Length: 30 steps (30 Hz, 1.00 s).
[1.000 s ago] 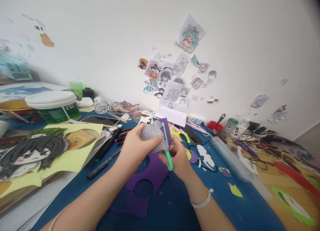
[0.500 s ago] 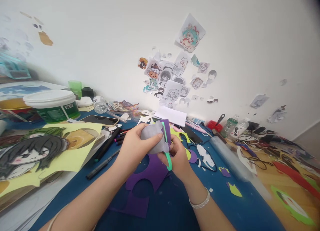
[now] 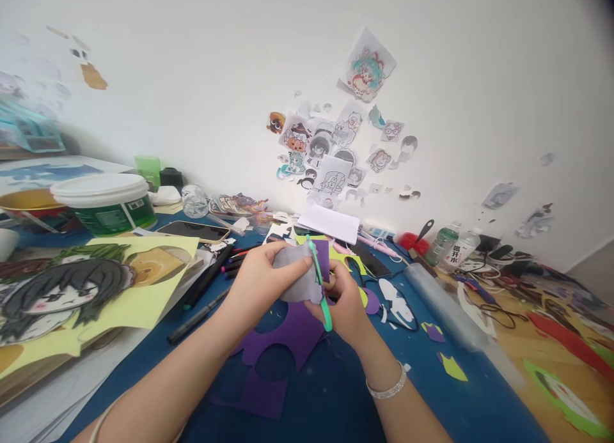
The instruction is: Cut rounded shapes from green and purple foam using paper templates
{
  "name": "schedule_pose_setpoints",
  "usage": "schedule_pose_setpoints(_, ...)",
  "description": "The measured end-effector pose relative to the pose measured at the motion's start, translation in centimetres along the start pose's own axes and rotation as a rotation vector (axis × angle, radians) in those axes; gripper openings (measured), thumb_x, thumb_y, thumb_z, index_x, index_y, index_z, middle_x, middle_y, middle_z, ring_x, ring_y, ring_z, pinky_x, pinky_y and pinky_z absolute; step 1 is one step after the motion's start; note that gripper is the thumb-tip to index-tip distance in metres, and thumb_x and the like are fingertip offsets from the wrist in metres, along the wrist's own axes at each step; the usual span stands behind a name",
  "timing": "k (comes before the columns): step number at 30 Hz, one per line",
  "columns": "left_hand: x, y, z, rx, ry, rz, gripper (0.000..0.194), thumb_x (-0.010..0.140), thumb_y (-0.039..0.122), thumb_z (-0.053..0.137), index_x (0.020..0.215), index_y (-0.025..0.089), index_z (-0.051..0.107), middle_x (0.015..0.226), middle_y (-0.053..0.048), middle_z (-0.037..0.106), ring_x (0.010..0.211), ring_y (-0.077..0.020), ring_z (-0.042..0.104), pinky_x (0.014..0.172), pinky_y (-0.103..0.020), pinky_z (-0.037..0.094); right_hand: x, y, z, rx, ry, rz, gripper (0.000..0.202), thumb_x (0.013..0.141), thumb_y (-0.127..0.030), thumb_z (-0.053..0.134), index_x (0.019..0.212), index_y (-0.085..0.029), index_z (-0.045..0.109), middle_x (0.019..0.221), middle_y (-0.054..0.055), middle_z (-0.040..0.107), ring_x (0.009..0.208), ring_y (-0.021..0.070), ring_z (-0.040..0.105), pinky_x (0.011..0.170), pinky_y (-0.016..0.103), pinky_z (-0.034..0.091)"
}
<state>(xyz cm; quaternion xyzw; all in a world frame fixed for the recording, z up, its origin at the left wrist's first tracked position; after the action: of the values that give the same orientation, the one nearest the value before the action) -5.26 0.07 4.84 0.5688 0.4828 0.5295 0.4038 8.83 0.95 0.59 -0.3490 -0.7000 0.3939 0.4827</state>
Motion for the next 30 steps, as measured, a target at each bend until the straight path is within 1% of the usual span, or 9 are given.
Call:
schedule_pose_setpoints(3, 0.06, -0.10, -0.08, 0.014, 0.005, 0.017, 0.026, 0.062, 0.041, 0.061, 0.067, 0.015, 0.059, 0.058, 0.000, 0.054, 0.053, -0.0130, 0.049, 0.042, -0.019, 0.037, -0.09, 0.32, 0.10, -0.010, 0.025, 0.004, 0.051, 0.055, -0.030, 0.076, 0.096, -0.021, 0.046, 0.061, -0.005, 0.052, 0.058, 0.0126, 0.051, 0.055, 0.024, 0.042)
schedule_pose_setpoints(7, 0.21, -0.02, -0.41, 0.060, -0.008, 0.028, 0.026, 0.064, 0.042, 0.060, 0.067, 0.016, 0.058, 0.058, 0.000, 0.054, 0.053, -0.0132, 0.049, 0.043, -0.020, 0.037, -0.08, 0.35, 0.31, 0.020, 0.031, 0.017, 0.050, 0.055, -0.030, 0.076, 0.095, -0.021, 0.047, 0.060, -0.005, 0.052, 0.056, 0.0121, 0.050, 0.054, 0.023, 0.042)
schedule_pose_setpoints(10, 0.40, 0.28, -0.70, 0.115, -0.045, 0.028, 0.024, 0.062, 0.039, 0.060, 0.069, 0.016, 0.059, 0.058, 0.000, 0.056, 0.054, -0.0140, 0.050, 0.044, -0.020, 0.038, 0.03, 0.23, 0.45, 0.050, -0.016, 0.037, 0.053, 0.054, -0.031, 0.077, 0.097, -0.021, 0.046, 0.060, -0.005, 0.053, 0.055, 0.0122, 0.051, 0.053, 0.023, 0.042)
schedule_pose_setpoints(13, 0.55, 0.56, -0.78, 0.197, -0.087, 0.037, 0.020, 0.059, 0.036, 0.060, 0.064, 0.016, 0.059, 0.055, 0.002, 0.054, 0.052, -0.0141, 0.049, 0.043, -0.020, 0.037, 0.16, 0.09, 0.60, 0.116, -0.068, 0.036, 0.060, 0.053, -0.031, 0.078, 0.102, -0.021, 0.044, 0.060, -0.005, 0.053, 0.055, 0.0123, 0.051, 0.055, 0.024, 0.043)
schedule_pose_setpoints(15, 0.60, 0.64, -0.74, 0.226, -0.087, 0.053, 0.019, 0.059, 0.035, 0.059, 0.061, 0.016, 0.058, 0.052, 0.003, 0.052, 0.050, -0.0136, 0.048, 0.042, -0.020, 0.035, 0.22, 0.05, 0.66, 0.163, -0.073, 0.034, 0.064, 0.052, -0.033, 0.078, 0.104, -0.022, 0.043, 0.061, -0.005, 0.052, 0.055, 0.0122, 0.051, 0.056, 0.024, 0.043)
schedule_pose_setpoints(19, 0.64, 0.57, -0.63, 0.237, -0.060, 0.075, 0.018, 0.059, 0.035, 0.059, 0.060, 0.017, 0.057, 0.052, 0.002, 0.053, 0.051, -0.0139, 0.048, 0.042, -0.020, 0.034, 0.22, 0.20, 0.69, 0.202, -0.071, 0.048, 0.063, 0.051, -0.033, 0.078, 0.103, -0.022, 0.043, 0.063, -0.005, 0.052, 0.056, 0.0125, 0.051, 0.056, 0.025, 0.043)
schedule_pose_setpoints(26, 0.64, 0.53, -0.82, 0.219, -0.095, 0.048, 0.018, 0.061, 0.034, 0.059, 0.058, 0.017, 0.054, 0.050, 0.003, 0.049, 0.048, -0.0121, 0.045, 0.041, -0.019, 0.032, 0.13, 0.56, 0.56, 0.157, -0.022, 0.054, 0.061, 0.050, -0.027, 0.080, 0.100, -0.021, 0.046, 0.057, -0.007, 0.048, 0.053, 0.0108, 0.049, 0.054, 0.022, 0.041)
schedule_pose_setpoints(30, 0.67, 0.56, -0.87, 0.254, -0.100, 0.054, 0.018, 0.061, 0.034, 0.059, 0.056, 0.017, 0.053, 0.049, 0.003, 0.048, 0.048, -0.0122, 0.045, 0.041, -0.020, 0.031, 0.22, 0.15, 0.85, 0.182, -0.049, 0.037, 0.066, 0.049, -0.029, 0.080, 0.104, -0.022, 0.045, 0.060, -0.006, 0.052, 0.055, 0.0120, 0.051, 0.057, 0.024, 0.043)
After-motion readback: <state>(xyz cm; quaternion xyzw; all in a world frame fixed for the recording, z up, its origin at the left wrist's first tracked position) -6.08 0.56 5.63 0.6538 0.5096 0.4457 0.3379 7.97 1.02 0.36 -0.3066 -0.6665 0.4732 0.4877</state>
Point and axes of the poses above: each hand's wrist, its own x-axis towards the middle knuckle, its own z-axis out of the palm, y = z × x, the point moved 3 cm from there along x, towards the middle knuckle
